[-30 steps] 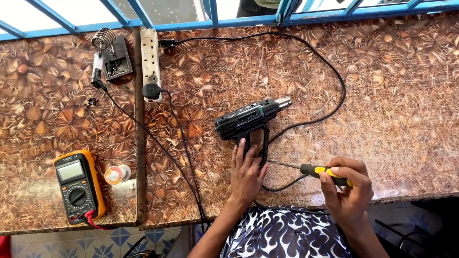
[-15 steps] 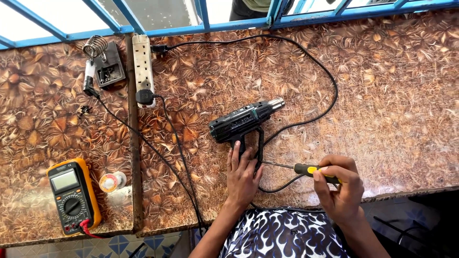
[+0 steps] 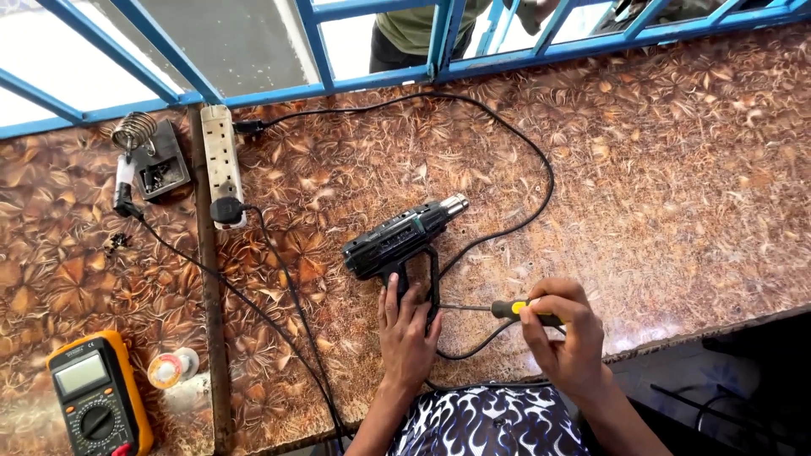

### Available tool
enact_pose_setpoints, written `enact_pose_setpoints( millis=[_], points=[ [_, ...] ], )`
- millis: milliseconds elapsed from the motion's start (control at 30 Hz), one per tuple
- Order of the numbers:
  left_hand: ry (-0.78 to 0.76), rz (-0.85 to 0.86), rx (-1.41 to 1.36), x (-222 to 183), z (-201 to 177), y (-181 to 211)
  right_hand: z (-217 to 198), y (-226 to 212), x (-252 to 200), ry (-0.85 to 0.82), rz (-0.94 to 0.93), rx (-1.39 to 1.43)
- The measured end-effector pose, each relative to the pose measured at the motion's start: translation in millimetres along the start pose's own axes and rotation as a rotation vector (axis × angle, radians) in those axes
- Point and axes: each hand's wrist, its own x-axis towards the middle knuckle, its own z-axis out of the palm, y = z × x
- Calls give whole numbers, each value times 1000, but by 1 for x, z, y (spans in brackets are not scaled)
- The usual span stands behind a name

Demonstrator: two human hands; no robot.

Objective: The person uses a screwdriver to repeatedly tighten and loosen screws on a black heat gun placed on a patterned countertop. The person holds the heat gun with one hand while manipulating the screws with the other, occasionally adjusting the tool's position.

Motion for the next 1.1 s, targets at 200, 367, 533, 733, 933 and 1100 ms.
enact_pose_setpoints(
  millis=[200, 367, 533, 733, 933, 1100],
  points=[
    [-4, -7, 4, 1, -1, 1, -10, -55, 19, -290, 75, -279],
    [-3, -8, -9, 3, -5, 3, -17, -84, 36, -548, 204, -538],
    [5, 6, -18, 2, -3, 1, -16, -76, 43, -722, -230, -460],
    [4, 13, -10, 2, -2, -2, -44, -58, 48, -977, -346, -341],
    [1, -2, -40, 1, -3, 1, -25, -60, 51, -710, -24, -638],
    [-16, 5, -8, 1, -1, -1, -29, -50, 50, -808, -216, -469]
  ],
)
